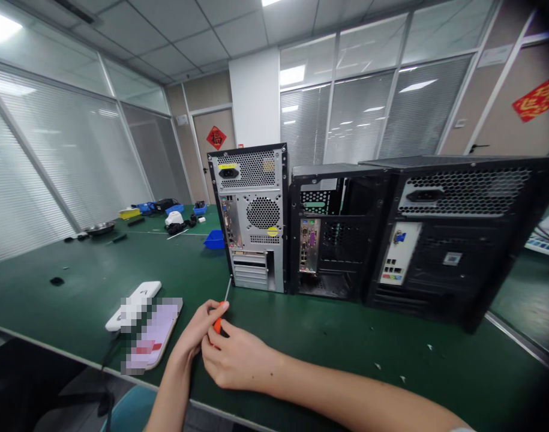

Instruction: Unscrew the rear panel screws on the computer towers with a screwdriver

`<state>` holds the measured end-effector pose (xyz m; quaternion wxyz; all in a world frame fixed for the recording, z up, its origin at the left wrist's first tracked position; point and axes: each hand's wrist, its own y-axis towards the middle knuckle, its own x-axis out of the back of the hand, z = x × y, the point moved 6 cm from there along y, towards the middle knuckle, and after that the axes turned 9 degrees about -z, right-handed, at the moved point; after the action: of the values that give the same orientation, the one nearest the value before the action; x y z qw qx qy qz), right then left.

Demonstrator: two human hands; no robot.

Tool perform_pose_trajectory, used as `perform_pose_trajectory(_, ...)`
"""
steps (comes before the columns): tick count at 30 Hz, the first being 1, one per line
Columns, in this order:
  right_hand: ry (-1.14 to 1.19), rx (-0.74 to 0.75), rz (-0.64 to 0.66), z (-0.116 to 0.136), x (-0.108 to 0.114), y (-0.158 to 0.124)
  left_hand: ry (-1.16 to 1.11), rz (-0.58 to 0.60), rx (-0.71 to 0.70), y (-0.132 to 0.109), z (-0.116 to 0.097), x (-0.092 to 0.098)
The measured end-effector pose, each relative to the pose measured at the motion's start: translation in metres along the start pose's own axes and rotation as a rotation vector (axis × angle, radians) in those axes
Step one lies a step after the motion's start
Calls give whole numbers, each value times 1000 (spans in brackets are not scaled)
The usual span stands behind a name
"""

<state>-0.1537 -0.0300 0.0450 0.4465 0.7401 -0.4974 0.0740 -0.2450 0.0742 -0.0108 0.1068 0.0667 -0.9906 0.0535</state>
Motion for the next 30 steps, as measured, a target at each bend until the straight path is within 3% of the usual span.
perform_pose_trajectory(12,-7,-38,6,-3,-1,-2,-35,31,12,-9,-10,-2)
perform_pose_trajectory(30,-2,-133,-44,-6,4,3,-149,41,115,-12,-5,-4)
